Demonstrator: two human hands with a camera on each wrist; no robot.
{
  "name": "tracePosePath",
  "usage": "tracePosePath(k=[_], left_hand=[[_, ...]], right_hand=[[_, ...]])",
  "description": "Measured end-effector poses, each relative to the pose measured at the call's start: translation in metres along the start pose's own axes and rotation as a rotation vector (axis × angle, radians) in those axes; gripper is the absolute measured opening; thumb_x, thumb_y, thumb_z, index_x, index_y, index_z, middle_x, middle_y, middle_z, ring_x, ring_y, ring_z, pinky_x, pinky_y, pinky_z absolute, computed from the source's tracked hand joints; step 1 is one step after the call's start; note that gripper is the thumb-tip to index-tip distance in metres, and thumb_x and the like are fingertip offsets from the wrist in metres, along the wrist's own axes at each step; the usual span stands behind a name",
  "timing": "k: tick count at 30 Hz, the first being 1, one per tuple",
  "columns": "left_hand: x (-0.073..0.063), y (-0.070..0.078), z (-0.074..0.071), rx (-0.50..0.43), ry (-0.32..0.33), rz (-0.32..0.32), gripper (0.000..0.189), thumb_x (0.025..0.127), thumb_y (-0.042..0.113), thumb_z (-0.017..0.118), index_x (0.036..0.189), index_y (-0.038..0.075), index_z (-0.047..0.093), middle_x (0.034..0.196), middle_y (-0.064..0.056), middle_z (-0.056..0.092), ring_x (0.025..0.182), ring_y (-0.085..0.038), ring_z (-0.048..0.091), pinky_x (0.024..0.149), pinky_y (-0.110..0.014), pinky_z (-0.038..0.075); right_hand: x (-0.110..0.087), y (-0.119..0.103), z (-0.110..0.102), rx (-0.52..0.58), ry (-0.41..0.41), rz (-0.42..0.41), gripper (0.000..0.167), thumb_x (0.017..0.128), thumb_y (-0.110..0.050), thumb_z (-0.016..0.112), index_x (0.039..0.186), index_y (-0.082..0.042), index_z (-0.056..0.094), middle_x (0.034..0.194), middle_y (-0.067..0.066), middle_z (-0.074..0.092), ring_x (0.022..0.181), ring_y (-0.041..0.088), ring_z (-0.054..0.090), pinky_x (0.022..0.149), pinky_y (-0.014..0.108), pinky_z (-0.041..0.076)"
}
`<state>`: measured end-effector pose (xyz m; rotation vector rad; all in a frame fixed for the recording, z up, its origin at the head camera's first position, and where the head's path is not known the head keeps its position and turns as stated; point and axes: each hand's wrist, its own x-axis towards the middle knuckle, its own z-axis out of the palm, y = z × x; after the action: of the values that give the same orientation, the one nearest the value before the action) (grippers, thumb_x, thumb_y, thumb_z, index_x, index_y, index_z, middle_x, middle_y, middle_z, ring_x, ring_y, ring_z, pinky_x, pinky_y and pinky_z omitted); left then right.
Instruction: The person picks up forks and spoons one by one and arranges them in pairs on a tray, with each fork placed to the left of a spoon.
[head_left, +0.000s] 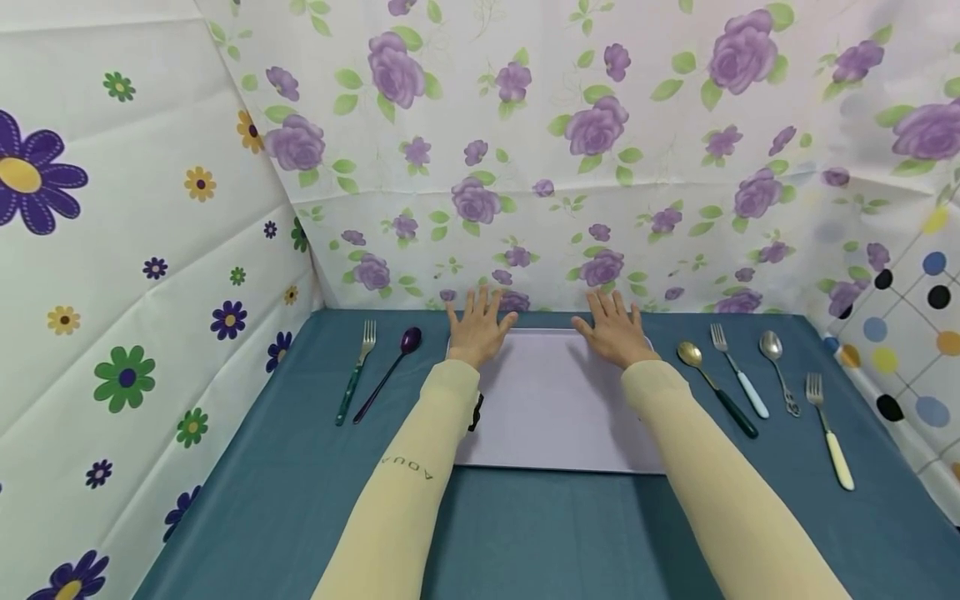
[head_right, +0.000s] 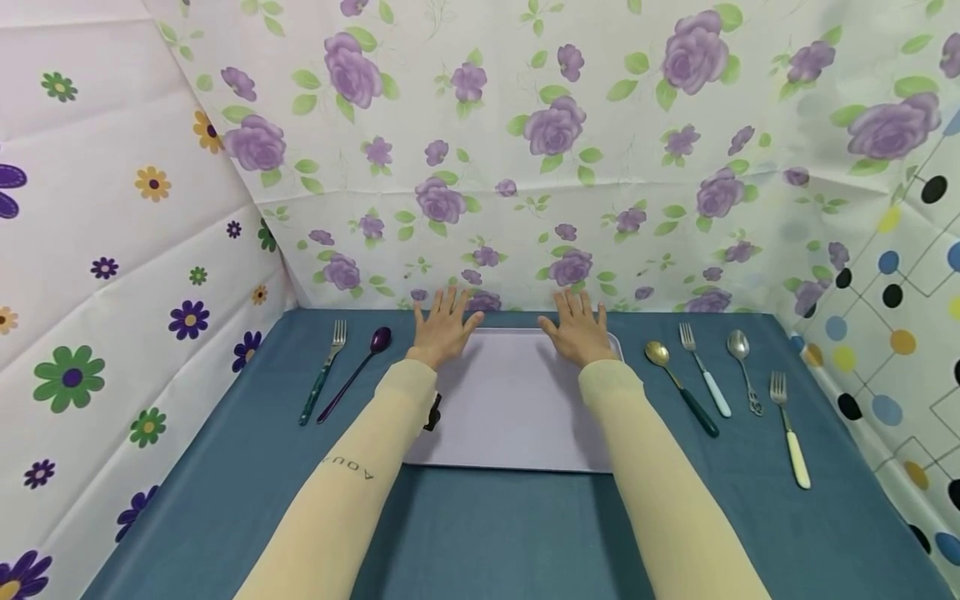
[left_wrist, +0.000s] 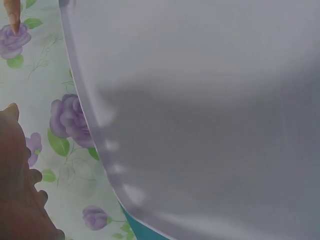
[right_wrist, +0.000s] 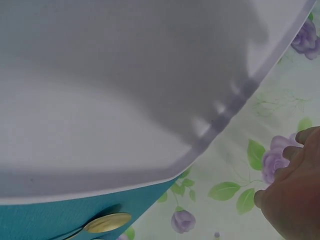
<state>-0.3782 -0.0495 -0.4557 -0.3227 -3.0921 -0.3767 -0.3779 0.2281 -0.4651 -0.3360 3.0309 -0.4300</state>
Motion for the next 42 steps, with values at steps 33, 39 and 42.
tracePosePath(k=[33,39,42], left_hand=[[-0.008,-0.017,-0.006,0.036,-0.014,-0.044,0.074,0.108,0.063,0.021,0.170,0.024,0.008,0.175,-0.005,0.001,0.160,-0.030,0.000,0.123,-0.067,0.002],[-0.015,-0.018,-0.013,0.008,0.002,-0.036,0.072,0.110,0.060,0.023,0.170,0.022,0.011,0.175,-0.007,0.004,0.160,-0.031,0.001,0.124,-0.065,0.000],[-0.017,-0.019,-0.015,0.005,-0.004,-0.039,0.072,0.110,0.060,0.023,0.170,0.021,0.012,0.175,-0.008,0.004,0.160,-0.031,0.002,0.124,-0.065,-0.002]], right_hand=[[-0.013,0.019,-0.014,0.029,0.028,0.014,0.088,0.106,-0.067,0.020,0.168,-0.007,0.003,0.173,0.020,-0.004,0.157,0.042,-0.011,0.120,0.068,-0.010],[-0.018,0.021,-0.019,0.043,0.022,0.012,0.090,0.106,-0.067,0.021,0.167,-0.005,0.001,0.172,0.021,-0.005,0.157,0.044,-0.011,0.120,0.068,-0.010],[-0.024,0.018,-0.024,0.049,0.025,0.021,0.089,0.107,-0.065,0.023,0.167,-0.003,0.002,0.172,0.022,-0.003,0.156,0.045,-0.011,0.120,0.068,-0.011]])
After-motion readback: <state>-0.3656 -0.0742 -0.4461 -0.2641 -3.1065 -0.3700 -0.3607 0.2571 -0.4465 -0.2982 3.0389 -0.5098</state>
